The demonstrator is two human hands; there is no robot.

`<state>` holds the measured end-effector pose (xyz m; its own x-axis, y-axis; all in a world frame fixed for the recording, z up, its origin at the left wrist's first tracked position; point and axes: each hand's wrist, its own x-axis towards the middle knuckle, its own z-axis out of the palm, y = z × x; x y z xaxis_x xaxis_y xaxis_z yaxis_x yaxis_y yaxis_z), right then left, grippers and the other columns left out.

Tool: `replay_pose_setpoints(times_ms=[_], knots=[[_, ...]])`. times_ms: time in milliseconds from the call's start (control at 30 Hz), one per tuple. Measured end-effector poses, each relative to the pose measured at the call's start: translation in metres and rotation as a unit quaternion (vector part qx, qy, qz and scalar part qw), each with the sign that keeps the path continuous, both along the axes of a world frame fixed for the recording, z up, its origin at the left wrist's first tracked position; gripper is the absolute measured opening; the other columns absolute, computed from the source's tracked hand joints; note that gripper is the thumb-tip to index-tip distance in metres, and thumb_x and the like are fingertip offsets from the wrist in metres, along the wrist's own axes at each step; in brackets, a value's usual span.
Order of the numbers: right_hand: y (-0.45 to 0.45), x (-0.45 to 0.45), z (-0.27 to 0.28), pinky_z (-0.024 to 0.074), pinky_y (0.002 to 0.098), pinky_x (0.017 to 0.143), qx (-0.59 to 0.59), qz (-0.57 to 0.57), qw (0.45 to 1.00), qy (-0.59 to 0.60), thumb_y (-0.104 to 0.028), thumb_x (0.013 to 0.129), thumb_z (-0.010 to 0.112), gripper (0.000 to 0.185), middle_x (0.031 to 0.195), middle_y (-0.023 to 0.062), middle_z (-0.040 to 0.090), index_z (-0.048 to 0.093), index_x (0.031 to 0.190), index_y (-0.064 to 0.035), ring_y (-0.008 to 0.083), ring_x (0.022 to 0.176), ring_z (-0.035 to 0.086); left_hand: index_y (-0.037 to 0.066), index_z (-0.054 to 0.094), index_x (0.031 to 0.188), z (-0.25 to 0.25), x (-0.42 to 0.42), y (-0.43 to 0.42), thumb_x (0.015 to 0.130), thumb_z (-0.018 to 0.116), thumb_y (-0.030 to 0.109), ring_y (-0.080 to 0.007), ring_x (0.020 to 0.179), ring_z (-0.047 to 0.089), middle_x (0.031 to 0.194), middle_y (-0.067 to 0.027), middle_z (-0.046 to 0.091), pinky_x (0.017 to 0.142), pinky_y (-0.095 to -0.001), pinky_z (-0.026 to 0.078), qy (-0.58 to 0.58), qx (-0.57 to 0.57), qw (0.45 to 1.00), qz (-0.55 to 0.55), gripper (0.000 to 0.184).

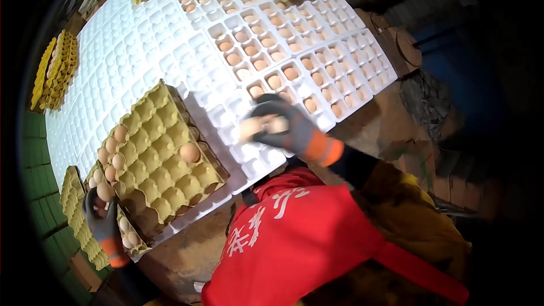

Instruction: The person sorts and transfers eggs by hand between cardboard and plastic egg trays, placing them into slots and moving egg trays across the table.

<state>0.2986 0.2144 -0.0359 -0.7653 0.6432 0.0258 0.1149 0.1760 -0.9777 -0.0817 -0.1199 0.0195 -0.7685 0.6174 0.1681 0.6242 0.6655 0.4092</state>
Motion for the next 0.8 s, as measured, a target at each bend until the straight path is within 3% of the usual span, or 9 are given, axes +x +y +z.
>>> replay_pose_setpoints(times_ms=[33, 133, 300, 400, 600, 633, 667, 733, 800], knots=[[0.019, 0.038, -0.024, 0.0499, 0.0372, 0.093, 0.119, -0.055, 0.991, -0.03, -0.025, 0.073, 0.088, 0.042, 0.116, 0.0135, 0.059, 0.068, 0.103, -0.0039, 0.0273, 0.11, 0.06, 0.002, 0.06, 0.13, 0.01, 0.032, 0.013, 0.08, 0.077, 0.007, -0.0208, 0.114, 0.059, 0.128, -0.0083, 0.061, 0.098, -0.0348, 0.047, -0.047, 0.05, 0.998, -0.003, 0.052], [0.055, 0.14, -0.05, 0.0513, 0.0433, 0.095, 0.231, -0.127, 0.929, -0.259, -0.031, 0.069, 0.089, 0.047, 0.121, 0.0136, 0.058, 0.069, 0.107, -0.0114, 0.0322, 0.113, 0.06, 0.005, 0.06, 0.131, -0.002, 0.129, 0.055, 0.078, 0.082, 0.01, -0.0186, 0.117, 0.057, 0.129, -0.0078, 0.062, 0.102, -0.035, 0.045, -0.103, 0.085, 0.988, -0.078, 0.058], [0.062, 0.167, -0.065, 0.0504, 0.0451, 0.097, 0.269, -0.073, 0.886, -0.37, -0.037, 0.071, 0.083, 0.049, 0.135, 0.0136, 0.053, 0.069, 0.114, -0.0183, 0.0337, 0.12, 0.056, 0.005, 0.064, 0.119, -0.068, 0.301, 0.201, 0.069, 0.086, 0.012, -0.0327, 0.114, 0.061, 0.129, -0.0167, 0.057, 0.094, -0.0402, 0.051, -0.177, 0.078, 0.938, -0.286, 0.055], [0.07, 0.166, -0.081, 0.0497, 0.0458, 0.098, 0.268, -0.051, 0.896, -0.352, -0.039, 0.072, 0.08, 0.049, 0.137, 0.0144, 0.055, 0.069, 0.116, -0.0199, 0.0335, 0.121, 0.057, 0.012, 0.065, 0.118, -0.111, 0.359, 0.252, 0.072, 0.084, 0.022, -0.0365, 0.109, 0.063, 0.128, -0.0169, 0.054, 0.087, -0.0438, 0.054, -0.221, -0.013, 0.941, -0.256, 0.051], [0.086, 0.123, -0.087, 0.0517, 0.0394, 0.097, 0.124, 0.032, 0.99, -0.054, -0.009, 0.087, 0.066, 0.029, 0.132, 0.012, 0.061, 0.072, 0.114, -0.0149, 0.0299, 0.12, 0.06, 0.015, 0.062, 0.125, -0.124, 0.401, 0.255, 0.082, 0.074, 0.023, -0.0414, 0.102, 0.064, 0.131, -0.0216, 0.054, 0.082, -0.0467, 0.054, -0.14, -0.042, 0.974, -0.172, 0.046], [0.083, 0.116, -0.085, 0.0506, 0.0394, 0.1, 0.071, 0.075, 0.99, -0.092, -0.009, 0.087, 0.065, 0.033, 0.135, 0.011, 0.06, 0.071, 0.118, -0.016, 0.029, 0.123, 0.059, 0.015, 0.061, 0.13, -0.125, 0.403, 0.25, 0.086, 0.069, 0.019, -0.0421, 0.101, 0.065, 0.131, -0.0238, 0.054, 0.082, -0.047, 0.054, -0.121, -0.049, 0.977, -0.166, 0.044], [0.083, 0.11, -0.098, 0.0526, 0.0392, 0.098, 0.179, 0.111, 0.967, -0.145, -0.008, 0.087, 0.064, 0.037, 0.135, 0.0118, 0.06, 0.069, 0.123, -0.0179, 0.0296, 0.122, 0.06, 0.015, 0.061, 0.131, -0.128, 0.402, 0.246, 0.087, 0.068, 0.017, -0.0424, 0.101, 0.065, 0.13, -0.0238, 0.055, 0.082, -0.047, 0.054, -0.116, -0.063, 0.976, -0.175, 0.044], [0.092, 0.104, -0.103, 0.0554, 0.034, 0.091, 0.103, 0.144, 0.968, -0.177, -0.011, 0.089, 0.065, 0.038, 0.134, 0.0101, 0.061, 0.067, 0.126, -0.0176, 0.0235, 0.114, 0.065, 0.014, 0.06, 0.133, -0.132, 0.401, 0.242, 0.088, 0.065, 0.015, -0.0429, 0.101, 0.065, 0.129, -0.0239, 0.056, 0.082, -0.047, 0.054, -0.106, -0.089, 0.972, -0.191, 0.045], [0.101, 0.103, -0.103, 0.0517, 0.0355, 0.096, -0.14, 0.041, 0.988, -0.052, -0.017, 0.091, 0.066, 0.037, 0.137, 0.0078, 0.06, 0.065, 0.128, -0.0147, 0.0211, 0.113, 0.065, 0.011, 0.058, 0.136, -0.134, 0.399, 0.245, 0.089, 0.066, 0.013, -0.039, 0.11, 0.062, 0.13, -0.0216, 0.056, 0.088, -0.0442, 0.053, -0.123, -0.033, 0.979, -0.162, 0.048]])
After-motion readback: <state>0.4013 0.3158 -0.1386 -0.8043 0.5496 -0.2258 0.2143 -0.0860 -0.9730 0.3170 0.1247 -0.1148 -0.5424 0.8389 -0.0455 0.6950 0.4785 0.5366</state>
